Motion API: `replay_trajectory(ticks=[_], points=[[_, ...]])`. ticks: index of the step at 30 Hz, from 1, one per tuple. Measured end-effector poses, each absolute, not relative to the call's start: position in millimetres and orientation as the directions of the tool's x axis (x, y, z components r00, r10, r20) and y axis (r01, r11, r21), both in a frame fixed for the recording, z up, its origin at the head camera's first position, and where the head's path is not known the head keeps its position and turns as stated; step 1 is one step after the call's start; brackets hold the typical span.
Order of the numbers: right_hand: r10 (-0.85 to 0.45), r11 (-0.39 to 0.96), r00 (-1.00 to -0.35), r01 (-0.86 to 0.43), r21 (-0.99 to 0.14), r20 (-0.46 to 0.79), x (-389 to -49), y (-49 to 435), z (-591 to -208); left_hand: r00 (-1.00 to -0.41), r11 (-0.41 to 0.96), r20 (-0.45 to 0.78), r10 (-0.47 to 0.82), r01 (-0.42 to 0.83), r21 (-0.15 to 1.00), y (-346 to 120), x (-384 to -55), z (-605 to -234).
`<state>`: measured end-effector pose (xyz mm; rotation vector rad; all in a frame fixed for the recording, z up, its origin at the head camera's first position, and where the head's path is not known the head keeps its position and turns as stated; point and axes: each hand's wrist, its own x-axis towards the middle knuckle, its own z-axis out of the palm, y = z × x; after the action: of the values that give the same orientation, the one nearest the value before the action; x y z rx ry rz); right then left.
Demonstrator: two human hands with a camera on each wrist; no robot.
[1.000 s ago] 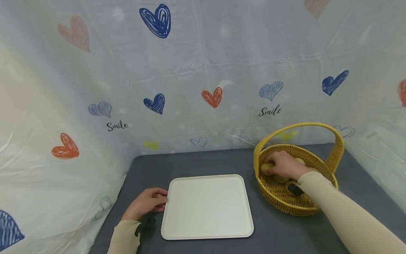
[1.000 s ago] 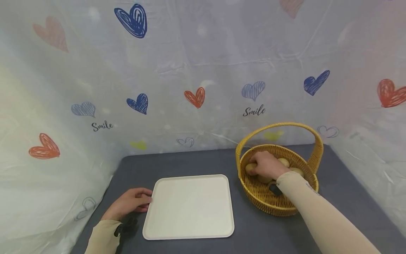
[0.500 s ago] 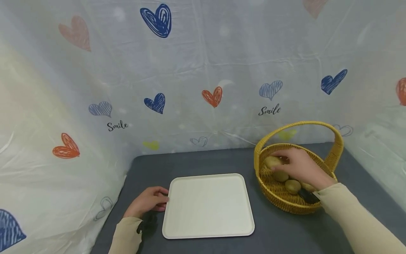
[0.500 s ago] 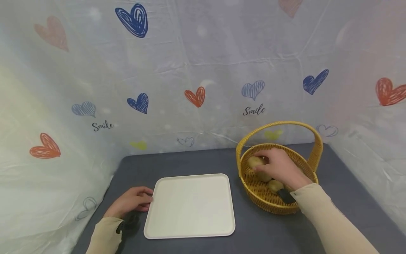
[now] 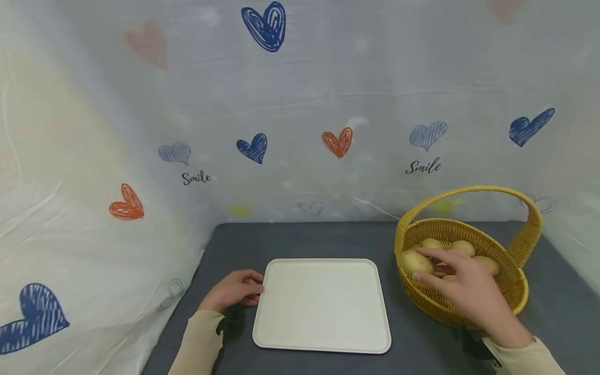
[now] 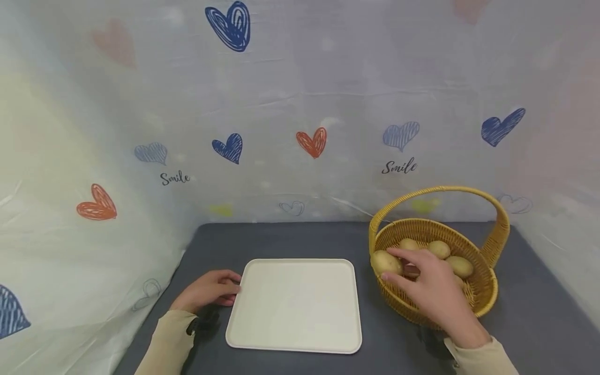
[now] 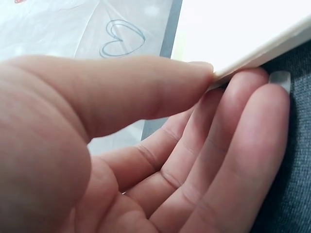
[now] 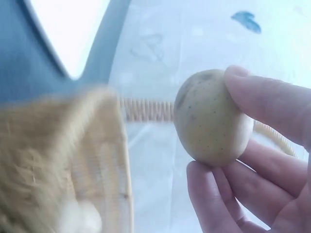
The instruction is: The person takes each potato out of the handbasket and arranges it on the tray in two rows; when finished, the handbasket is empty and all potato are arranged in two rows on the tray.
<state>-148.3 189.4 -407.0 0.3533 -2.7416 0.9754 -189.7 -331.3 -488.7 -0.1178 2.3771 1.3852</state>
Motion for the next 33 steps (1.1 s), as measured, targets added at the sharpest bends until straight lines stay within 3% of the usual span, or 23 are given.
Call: replay_trajectory(ticks=[6,13,19,26,33], points=[[-0.213,0.694,-0.914,-0.391,-0.605,0.345,-147,156,-429,-0.925,0.524,-0.368,0.100,-0.265,0.809,-334,-189,-488],[-0.263,0.584,-0.944,-0.320,-0.746,0.199,-173,96,-452,-0.929,0.530,-0.356,0.101,-0.252,0.810,-334,-191,-491],[-0.312,0.490,-0.935,-0.312,-0.814,0.170,-203,31,-471,-0.926,0.504,-0.365,0.098,-0.270,0.821,-330,-193,-493],[-0.442,0.440,-0.874,-0.407,-0.800,0.202,-225,-37,-486,-0.919,0.484,-0.380,0.108,-0.285,0.827,-331,-195,-492],[-0.500,0.430,-0.842,-0.445,-0.785,0.203,-234,-69,-493,-0.914,0.469,-0.388,0.122,-0.292,0.834,-333,-194,-491]])
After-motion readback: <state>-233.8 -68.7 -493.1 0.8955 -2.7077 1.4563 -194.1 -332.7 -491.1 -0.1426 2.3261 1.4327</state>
